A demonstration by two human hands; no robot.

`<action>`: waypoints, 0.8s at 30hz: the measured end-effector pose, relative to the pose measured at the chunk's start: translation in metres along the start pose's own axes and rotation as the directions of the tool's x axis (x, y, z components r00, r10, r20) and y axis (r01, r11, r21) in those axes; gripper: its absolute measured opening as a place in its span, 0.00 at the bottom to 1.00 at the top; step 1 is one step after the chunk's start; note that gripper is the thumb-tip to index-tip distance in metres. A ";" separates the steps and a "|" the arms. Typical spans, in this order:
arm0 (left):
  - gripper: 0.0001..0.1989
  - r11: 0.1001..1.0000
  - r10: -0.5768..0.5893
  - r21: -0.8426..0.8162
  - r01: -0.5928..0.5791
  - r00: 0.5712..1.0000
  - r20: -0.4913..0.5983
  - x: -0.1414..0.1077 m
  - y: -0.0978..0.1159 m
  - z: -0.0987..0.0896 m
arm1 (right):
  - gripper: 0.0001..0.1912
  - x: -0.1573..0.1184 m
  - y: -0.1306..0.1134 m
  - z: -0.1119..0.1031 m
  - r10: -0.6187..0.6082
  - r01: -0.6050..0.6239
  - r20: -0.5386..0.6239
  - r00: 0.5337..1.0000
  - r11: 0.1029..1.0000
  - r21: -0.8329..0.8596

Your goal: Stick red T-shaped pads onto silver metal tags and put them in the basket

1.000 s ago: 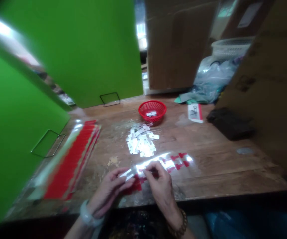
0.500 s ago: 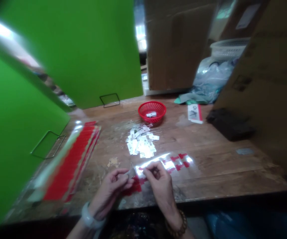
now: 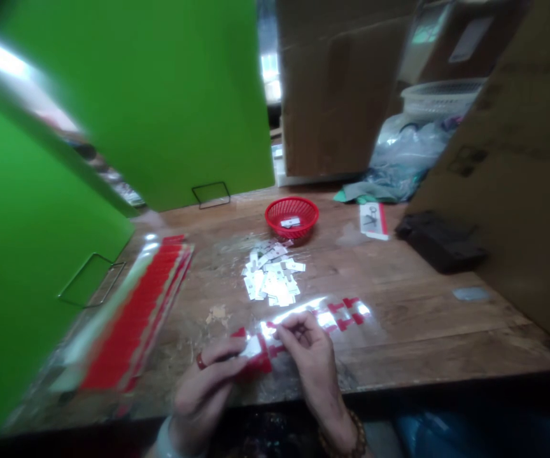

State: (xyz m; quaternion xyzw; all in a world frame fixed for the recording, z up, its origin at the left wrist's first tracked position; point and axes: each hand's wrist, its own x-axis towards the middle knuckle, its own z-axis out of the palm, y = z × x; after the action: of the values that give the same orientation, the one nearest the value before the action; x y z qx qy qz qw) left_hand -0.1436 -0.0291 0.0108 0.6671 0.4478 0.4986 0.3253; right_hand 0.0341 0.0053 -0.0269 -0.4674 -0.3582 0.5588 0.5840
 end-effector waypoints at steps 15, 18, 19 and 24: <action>0.26 0.938 0.264 0.216 -0.270 0.963 0.058 -0.002 -0.002 -0.001 | 0.10 -0.003 -0.004 0.003 0.025 -0.026 0.021 0.999 0.999 0.044; 0.25 0.914 0.335 0.228 -0.337 0.941 0.049 -0.001 -0.003 0.000 | 0.10 -0.003 -0.004 0.003 0.034 -0.035 0.026 0.999 0.998 0.047; 0.24 0.899 0.367 0.232 -0.371 0.928 0.059 0.000 -0.003 0.000 | 0.10 -0.003 -0.005 0.004 0.040 -0.041 0.029 0.999 0.998 0.055; 0.22 0.855 0.440 0.252 -0.454 0.891 0.112 0.002 -0.003 0.002 | 0.11 -0.007 -0.016 0.012 0.123 -0.133 0.071 0.990 0.977 0.166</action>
State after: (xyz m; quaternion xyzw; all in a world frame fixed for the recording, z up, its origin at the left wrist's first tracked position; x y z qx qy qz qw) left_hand -0.1421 -0.0256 0.0084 0.8032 0.3364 0.4774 0.1176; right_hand 0.0272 0.0010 -0.0073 -0.4210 -0.2956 0.6376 0.5735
